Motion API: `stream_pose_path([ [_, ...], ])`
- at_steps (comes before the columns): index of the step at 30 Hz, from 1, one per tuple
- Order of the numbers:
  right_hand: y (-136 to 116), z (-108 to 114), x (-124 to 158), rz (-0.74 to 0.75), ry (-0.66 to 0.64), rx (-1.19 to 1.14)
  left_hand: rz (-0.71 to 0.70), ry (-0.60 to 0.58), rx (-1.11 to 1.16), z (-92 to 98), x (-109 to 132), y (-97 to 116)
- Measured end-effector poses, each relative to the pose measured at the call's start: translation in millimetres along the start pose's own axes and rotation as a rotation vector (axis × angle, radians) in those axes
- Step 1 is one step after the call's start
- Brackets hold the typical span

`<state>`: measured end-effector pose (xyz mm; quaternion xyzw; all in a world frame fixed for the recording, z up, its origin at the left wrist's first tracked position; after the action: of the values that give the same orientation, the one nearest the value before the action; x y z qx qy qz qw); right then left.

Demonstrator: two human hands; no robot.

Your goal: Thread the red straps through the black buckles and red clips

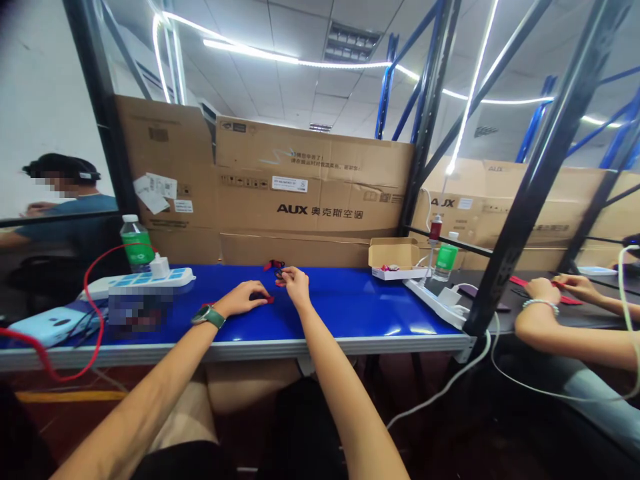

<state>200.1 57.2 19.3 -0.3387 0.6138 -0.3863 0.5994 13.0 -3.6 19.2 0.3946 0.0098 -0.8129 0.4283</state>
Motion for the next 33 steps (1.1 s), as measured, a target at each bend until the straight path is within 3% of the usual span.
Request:
stream_pose_path([
  [8,-7.8,5.4,5.0,0.059,0.083,0.096,0.161,0.097,0.082,-1.4,0.5,-14.6],
  [16,-0.3,2.2,0.6,0.025,0.021,0.031,0.198,0.155,0.118,-1.3,-1.6,-16.6],
  [21,6.0,6.5,-0.8,0.147,0.088,0.31,0.267,0.148,0.17,-7.4,-0.3,-25.3],
  [25,9.4,1.4,3.3,0.239,-0.014,0.45,0.267,0.164,0.162,-9.2,-0.6,-26.4],
  [29,14.1,-6.9,7.6,0.25,-0.195,0.395,0.264,0.213,0.127,-8.0,-2.0,-24.7],
  [33,12.3,-6.9,9.8,0.287,-0.249,0.38,0.265,0.239,0.121,-8.1,-2.8,-23.4],
])
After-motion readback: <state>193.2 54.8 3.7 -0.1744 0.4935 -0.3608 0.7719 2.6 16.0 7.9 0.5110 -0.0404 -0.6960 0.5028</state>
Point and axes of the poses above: each hand's wrist, its own x-axis away from the middle knuckle, its own z-axis out of the back of the hand, y = z × x, the point moved 2 cm from there along -x, towards the middle knuckle, and after that the axes turned 14 degrees about y, right-handed, at the moved point
